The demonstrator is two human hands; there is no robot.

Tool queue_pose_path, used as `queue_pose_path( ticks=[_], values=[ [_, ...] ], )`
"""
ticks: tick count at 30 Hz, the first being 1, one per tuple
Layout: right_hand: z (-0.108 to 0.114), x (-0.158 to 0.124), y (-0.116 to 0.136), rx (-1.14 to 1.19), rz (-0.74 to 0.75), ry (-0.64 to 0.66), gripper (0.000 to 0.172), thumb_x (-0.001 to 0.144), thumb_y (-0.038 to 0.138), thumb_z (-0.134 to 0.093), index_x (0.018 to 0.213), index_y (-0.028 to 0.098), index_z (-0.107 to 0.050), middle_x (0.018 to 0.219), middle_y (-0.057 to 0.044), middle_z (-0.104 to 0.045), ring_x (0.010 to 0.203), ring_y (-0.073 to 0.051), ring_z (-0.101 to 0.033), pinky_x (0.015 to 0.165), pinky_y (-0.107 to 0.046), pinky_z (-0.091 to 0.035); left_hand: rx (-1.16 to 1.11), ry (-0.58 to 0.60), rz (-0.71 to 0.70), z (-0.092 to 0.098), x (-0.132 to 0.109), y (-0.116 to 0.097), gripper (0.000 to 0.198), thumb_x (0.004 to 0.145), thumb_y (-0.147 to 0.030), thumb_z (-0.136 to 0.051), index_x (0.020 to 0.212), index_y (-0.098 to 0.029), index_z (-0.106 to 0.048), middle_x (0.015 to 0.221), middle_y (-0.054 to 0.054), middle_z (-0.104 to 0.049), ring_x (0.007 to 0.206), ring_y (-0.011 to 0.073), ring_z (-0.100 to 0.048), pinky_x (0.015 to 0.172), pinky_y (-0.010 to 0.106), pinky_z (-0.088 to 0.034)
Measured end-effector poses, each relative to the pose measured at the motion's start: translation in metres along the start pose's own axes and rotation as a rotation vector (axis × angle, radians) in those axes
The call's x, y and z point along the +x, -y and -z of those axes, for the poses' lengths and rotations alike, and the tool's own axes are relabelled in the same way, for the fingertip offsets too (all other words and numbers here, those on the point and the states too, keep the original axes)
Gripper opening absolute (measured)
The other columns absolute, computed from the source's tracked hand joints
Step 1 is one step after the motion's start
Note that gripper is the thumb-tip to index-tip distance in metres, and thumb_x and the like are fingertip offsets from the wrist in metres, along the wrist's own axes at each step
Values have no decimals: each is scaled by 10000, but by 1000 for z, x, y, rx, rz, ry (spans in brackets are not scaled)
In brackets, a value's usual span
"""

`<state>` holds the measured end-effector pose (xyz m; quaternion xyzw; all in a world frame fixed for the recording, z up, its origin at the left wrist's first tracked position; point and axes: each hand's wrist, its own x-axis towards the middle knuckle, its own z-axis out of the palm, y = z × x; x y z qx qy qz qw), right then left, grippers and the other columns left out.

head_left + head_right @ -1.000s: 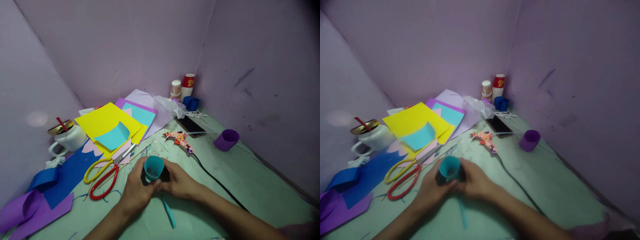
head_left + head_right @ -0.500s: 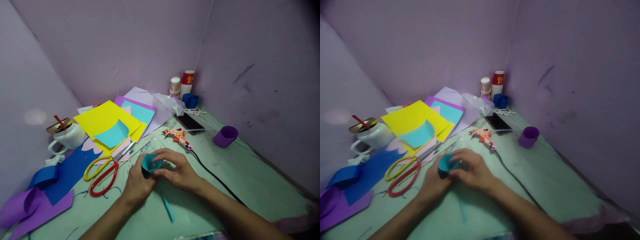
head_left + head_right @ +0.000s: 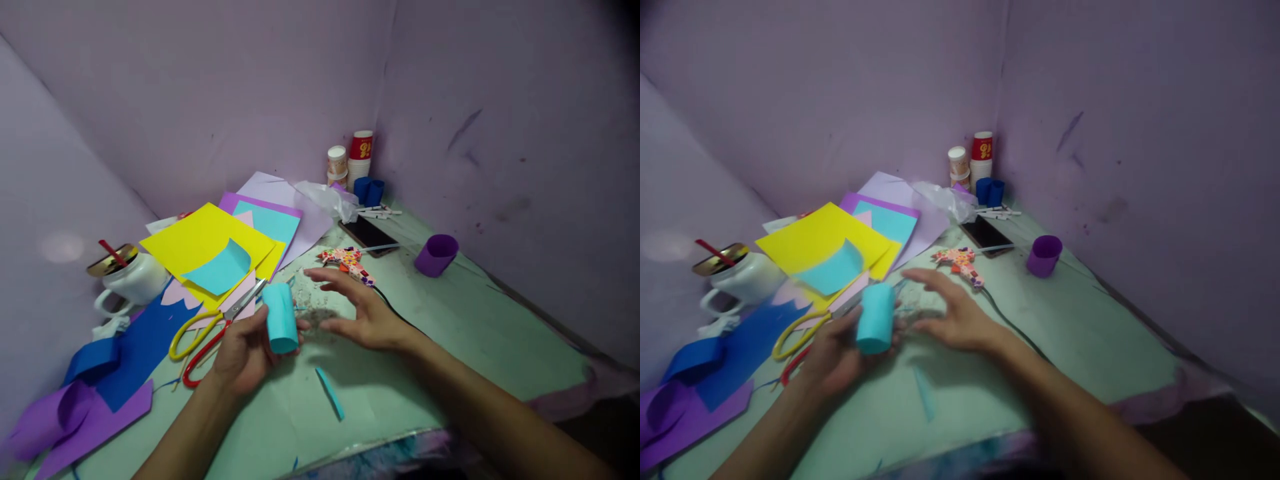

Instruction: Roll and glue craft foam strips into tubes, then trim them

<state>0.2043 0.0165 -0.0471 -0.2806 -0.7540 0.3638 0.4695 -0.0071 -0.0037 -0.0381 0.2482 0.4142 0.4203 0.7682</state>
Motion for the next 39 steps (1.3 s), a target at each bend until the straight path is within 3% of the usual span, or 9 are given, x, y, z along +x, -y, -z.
queue_pose_path(
  ticks=[3,6,12,17,19,21,25,30,39],
  values=[
    [-8,-1,1,-129,233,236,697,750,347,-695,1361,216,-385,1425,-132,-388,1327,-260,-312,1087,-476,-251,87,21,54,-2,-2,8,194,735,-277,-640,835,-111,-648,723,85,-714,593,205,-669,488,275,-534],
    [-16,-2,-2,-158,282,313,721,753,379,-680,1373,210,-352,1372,-129,-459,1315,-259,-329,1077,-475,-262,142,27,79,-4,-4,13,156,730,-263,-637,721,-107,-626,576,60,-656,446,180,-611,351,245,-470],
    [-25,-6,-7,-240,280,274,564,780,323,-641,1302,214,-456,1311,-135,-518,1251,-263,-421,1058,-486,-275,209,18,40,-14,-6,15,143,711,-265,-615,769,-136,-598,533,19,-605,423,152,-577,329,219,-454],
    [-25,-5,-5,-165,275,184,496,777,340,-664,1232,214,-515,1205,-123,-597,1151,-237,-522,1022,-447,-341,321,-18,4,-9,-2,17,304,727,-421,-597,731,-117,-598,497,27,-579,383,150,-539,313,235,-426],
    [-22,-4,-3,-107,180,105,521,757,366,-687,1226,223,-511,1167,-110,-616,1103,-234,-556,984,-437,-384,366,-64,-59,-6,-2,16,367,745,-453,-595,887,-116,-610,565,17,-599,427,133,-545,350,214,-421],
    [-19,-4,0,-17,48,16,523,753,394,-688,1216,224,-513,1146,-99,-628,1066,-234,-580,941,-424,-422,457,-104,-194,-3,-4,14,466,729,-412,-651,1109,-158,-563,818,44,-658,643,145,-615,473,205,-473],
    [-17,-4,5,181,-163,-25,536,729,468,-688,1177,205,-555,1154,-97,-632,1039,-254,-596,914,-422,-438,844,46,-465,-4,-11,14,622,720,-340,-687,1284,-216,-455,1314,94,-512,1158,248,-508,893,319,-476],
    [-23,-5,4,294,-203,9,535,717,465,-699,1178,224,-575,1200,-88,-595,1081,-258,-562,942,-424,-414,983,-30,-512,-7,-8,23,613,740,-335,-667,1282,-181,-424,1339,119,-512,1181,247,-515,930,343,-473],
    [-26,-5,-2,233,-139,3,493,741,403,-693,1190,230,-583,1150,-79,-575,1081,-234,-542,963,-410,-397,1020,-93,-487,-7,-3,26,574,727,-402,-668,1212,-169,-468,1226,115,-592,1079,249,-580,922,381,-470]
  ],
)
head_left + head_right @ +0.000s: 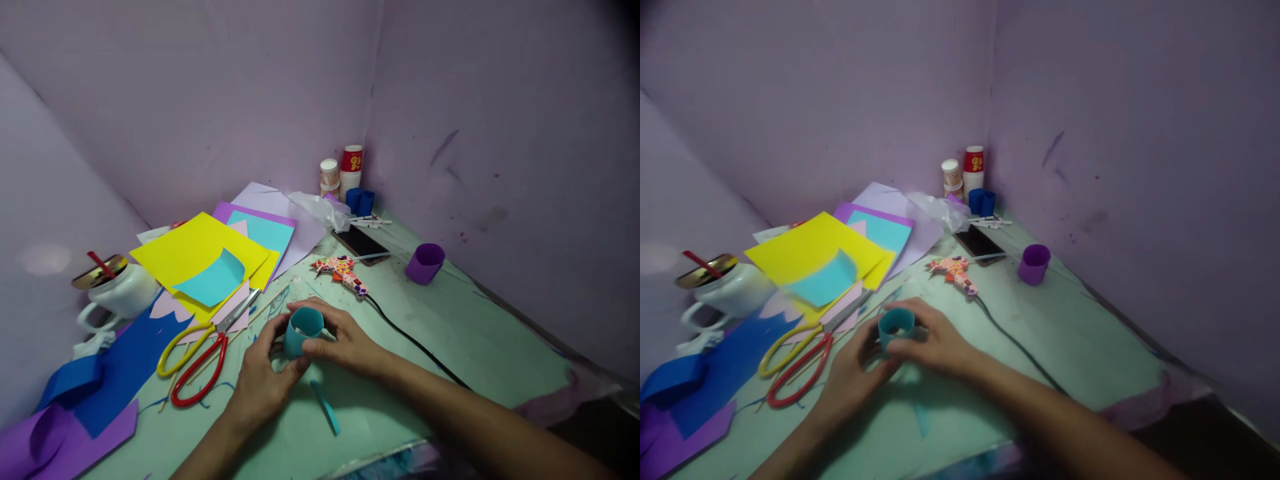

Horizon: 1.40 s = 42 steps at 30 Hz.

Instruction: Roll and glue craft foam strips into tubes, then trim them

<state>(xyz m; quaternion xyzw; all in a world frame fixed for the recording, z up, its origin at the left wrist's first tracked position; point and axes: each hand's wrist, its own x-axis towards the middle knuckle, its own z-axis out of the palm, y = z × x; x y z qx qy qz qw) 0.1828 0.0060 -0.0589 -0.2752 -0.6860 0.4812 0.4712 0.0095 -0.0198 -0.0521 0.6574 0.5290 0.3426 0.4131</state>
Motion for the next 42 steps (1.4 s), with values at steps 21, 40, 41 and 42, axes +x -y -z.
queue_pose_path(
  ticks=[21,40,41,42],
  values=[
    [-9,1,0,69,-235,-111,443,623,327,-758,1012,171,-615,915,-54,-651,852,-216,-607,775,-381,-484,82,-4,5,1,-5,-14,343,761,-422,-629,1039,-224,-663,971,20,-727,891,229,-647,761,279,-504],
    [-11,4,7,124,-322,-235,472,490,391,-826,893,187,-690,881,-40,-664,835,-214,-624,777,-366,-501,102,-210,59,-8,-2,-8,461,620,-562,-664,941,-232,-655,889,53,-728,817,289,-667,773,349,-530],
    [-11,4,7,120,-318,-232,466,497,391,-823,893,185,-690,890,-44,-666,842,-216,-624,779,-367,-500,93,-226,70,-8,-3,-8,450,630,-565,-655,934,-233,-654,891,54,-727,827,290,-665,778,352,-530],
    [-10,4,6,117,-316,-224,478,503,392,-821,912,184,-686,906,-47,-668,854,-219,-624,784,-370,-499,79,-244,80,-9,-3,-9,441,643,-568,-645,931,-234,-655,898,54,-725,840,291,-664,783,355,-529]
  ],
)
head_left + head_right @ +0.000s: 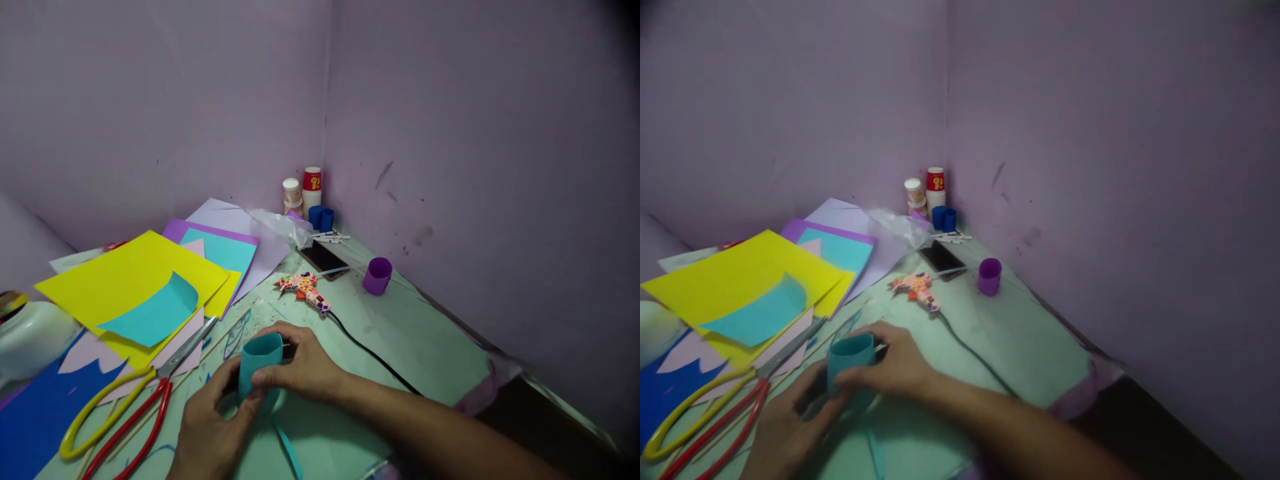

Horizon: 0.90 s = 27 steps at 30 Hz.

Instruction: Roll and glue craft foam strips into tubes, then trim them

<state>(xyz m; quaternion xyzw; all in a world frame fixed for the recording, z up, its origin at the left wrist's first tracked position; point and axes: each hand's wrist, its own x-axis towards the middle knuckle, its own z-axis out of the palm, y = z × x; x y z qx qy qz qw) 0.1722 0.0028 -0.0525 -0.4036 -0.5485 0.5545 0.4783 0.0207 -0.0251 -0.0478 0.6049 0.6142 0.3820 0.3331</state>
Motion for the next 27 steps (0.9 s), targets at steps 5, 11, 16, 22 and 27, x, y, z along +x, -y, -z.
queue_pose_path(
  ticks=[5,11,16,22,27],
  values=[
    [2,2,-2,10,-13,67,697,506,418,-824,1127,197,-597,1046,-78,-655,939,-242,-618,823,-403,-496,-122,40,65,3,3,-1,490,611,-544,-696,970,-214,-646,933,63,-728,880,292,-668,761,337,-545],
    [4,4,-5,5,-45,52,619,529,461,-809,1045,173,-625,996,-81,-671,918,-254,-629,801,-412,-505,-249,113,70,5,8,5,508,619,-472,-730,1019,-177,-624,995,90,-724,941,293,-665,760,319,-558],
    [6,4,-9,-7,-14,68,560,628,465,-749,1063,138,-618,975,-106,-679,917,-263,-632,786,-408,-509,-361,218,12,2,6,9,502,707,-433,-682,1112,-156,-576,1075,94,-702,988,252,-651,804,292,-539],
    [5,4,-8,-9,-11,91,565,645,470,-732,1074,121,-614,978,-120,-679,897,-255,-633,780,-406,-512,-321,201,17,4,8,6,483,718,-408,-677,1106,-141,-574,1067,105,-702,976,255,-652,815,312,-529],
    [2,3,-6,-41,3,90,575,636,463,-739,1086,127,-619,1003,-117,-674,932,-268,-625,799,-418,-510,-268,239,-17,6,7,2,488,715,-397,-678,1106,-128,-564,1078,117,-691,993,254,-638,828,310,-518]
  ],
)
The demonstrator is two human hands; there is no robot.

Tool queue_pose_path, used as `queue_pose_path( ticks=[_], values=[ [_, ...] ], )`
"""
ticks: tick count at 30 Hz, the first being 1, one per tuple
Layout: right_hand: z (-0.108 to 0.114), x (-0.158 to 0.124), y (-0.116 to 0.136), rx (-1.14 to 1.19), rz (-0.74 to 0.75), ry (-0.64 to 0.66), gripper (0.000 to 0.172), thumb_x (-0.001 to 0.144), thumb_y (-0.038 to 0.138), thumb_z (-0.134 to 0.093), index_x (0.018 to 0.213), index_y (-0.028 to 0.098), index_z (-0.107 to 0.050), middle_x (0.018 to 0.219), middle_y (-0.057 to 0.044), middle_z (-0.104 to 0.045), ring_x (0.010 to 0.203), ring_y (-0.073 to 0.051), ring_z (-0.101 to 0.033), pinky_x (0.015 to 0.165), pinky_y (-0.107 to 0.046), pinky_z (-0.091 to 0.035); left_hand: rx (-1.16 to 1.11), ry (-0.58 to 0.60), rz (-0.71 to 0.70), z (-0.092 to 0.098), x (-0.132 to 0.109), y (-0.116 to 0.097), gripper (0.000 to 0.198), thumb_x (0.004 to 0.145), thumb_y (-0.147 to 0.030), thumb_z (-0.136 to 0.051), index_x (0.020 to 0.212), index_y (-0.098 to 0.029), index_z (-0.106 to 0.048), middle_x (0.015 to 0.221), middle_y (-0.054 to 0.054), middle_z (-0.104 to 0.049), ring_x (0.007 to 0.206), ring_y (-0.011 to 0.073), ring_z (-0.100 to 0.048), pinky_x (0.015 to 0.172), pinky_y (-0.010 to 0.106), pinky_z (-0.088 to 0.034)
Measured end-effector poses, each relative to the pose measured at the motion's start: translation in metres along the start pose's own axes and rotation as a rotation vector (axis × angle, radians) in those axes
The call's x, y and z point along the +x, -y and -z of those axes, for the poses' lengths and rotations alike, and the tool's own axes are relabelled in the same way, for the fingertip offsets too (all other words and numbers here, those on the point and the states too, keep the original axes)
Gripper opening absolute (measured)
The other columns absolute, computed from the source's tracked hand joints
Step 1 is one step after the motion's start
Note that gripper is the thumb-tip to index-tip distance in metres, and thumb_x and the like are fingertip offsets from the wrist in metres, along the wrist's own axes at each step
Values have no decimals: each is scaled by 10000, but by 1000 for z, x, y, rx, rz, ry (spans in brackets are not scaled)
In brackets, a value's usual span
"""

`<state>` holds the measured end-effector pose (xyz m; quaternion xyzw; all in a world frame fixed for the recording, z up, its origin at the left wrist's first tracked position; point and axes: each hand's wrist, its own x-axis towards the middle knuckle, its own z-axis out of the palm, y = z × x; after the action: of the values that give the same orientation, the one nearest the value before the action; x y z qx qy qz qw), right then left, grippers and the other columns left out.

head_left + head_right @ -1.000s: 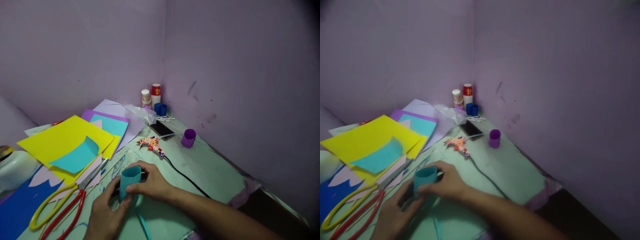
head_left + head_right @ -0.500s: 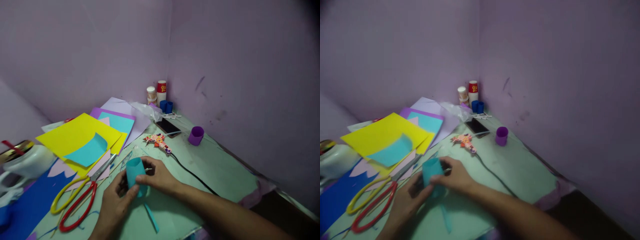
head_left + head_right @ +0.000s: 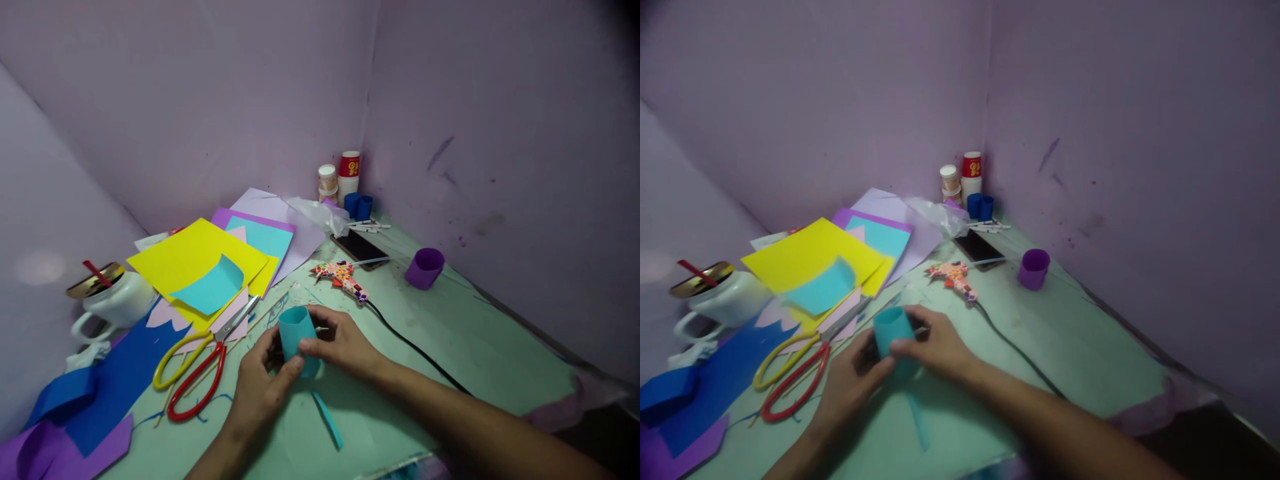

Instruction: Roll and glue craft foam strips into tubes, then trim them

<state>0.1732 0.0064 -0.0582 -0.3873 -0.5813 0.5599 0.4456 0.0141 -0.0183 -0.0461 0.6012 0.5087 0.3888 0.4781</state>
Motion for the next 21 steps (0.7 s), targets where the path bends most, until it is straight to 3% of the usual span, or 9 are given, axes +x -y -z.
queue_pose_path(
  ticks=[5,8,10,14,17,21],
  values=[
    [13,-1,8,-34,40,-68,592,621,369,-750,1140,138,-582,1124,-135,-622,937,-243,-607,847,-424,-492,-88,-52,12,8,1,0,513,706,-415,-683,1118,-137,-556,1076,106,-686,977,253,-638,819,313,-518],
    [28,0,16,-42,95,-186,501,671,341,-716,1120,170,-576,1133,-126,-605,950,-225,-594,861,-417,-484,-28,-141,15,12,2,4,571,683,-440,-698,1136,-133,-533,1086,113,-675,984,258,-629,810,322,-521],
    [33,1,20,-40,115,-192,489,685,350,-715,1121,181,-573,1135,-123,-604,978,-227,-587,886,-422,-468,11,-149,-14,13,1,6,558,693,-439,-693,1132,-135,-529,1066,108,-679,964,249,-631,803,319,-522],
    [24,3,19,9,88,34,592,643,402,-762,1155,169,-580,1137,-123,-612,1048,-259,-568,926,-431,-433,-44,13,-102,9,-1,9,475,750,-401,-647,1134,-143,-538,1056,92,-681,918,225,-640,788,302,-521],
    [15,5,11,140,40,246,573,667,480,-728,1117,143,-620,1029,-108,-652,946,-247,-606,858,-408,-461,-111,178,-122,9,-2,9,465,791,-389,-599,1188,-158,-528,1167,91,-638,1000,235,-613,834,307,-504],
    [14,4,3,225,39,253,520,685,430,-739,1112,152,-637,964,-81,-669,914,-224,-612,851,-375,-453,0,171,-146,12,-2,12,454,800,-376,-592,1198,-165,-541,1195,80,-628,1053,236,-593,888,303,-476]
  ],
)
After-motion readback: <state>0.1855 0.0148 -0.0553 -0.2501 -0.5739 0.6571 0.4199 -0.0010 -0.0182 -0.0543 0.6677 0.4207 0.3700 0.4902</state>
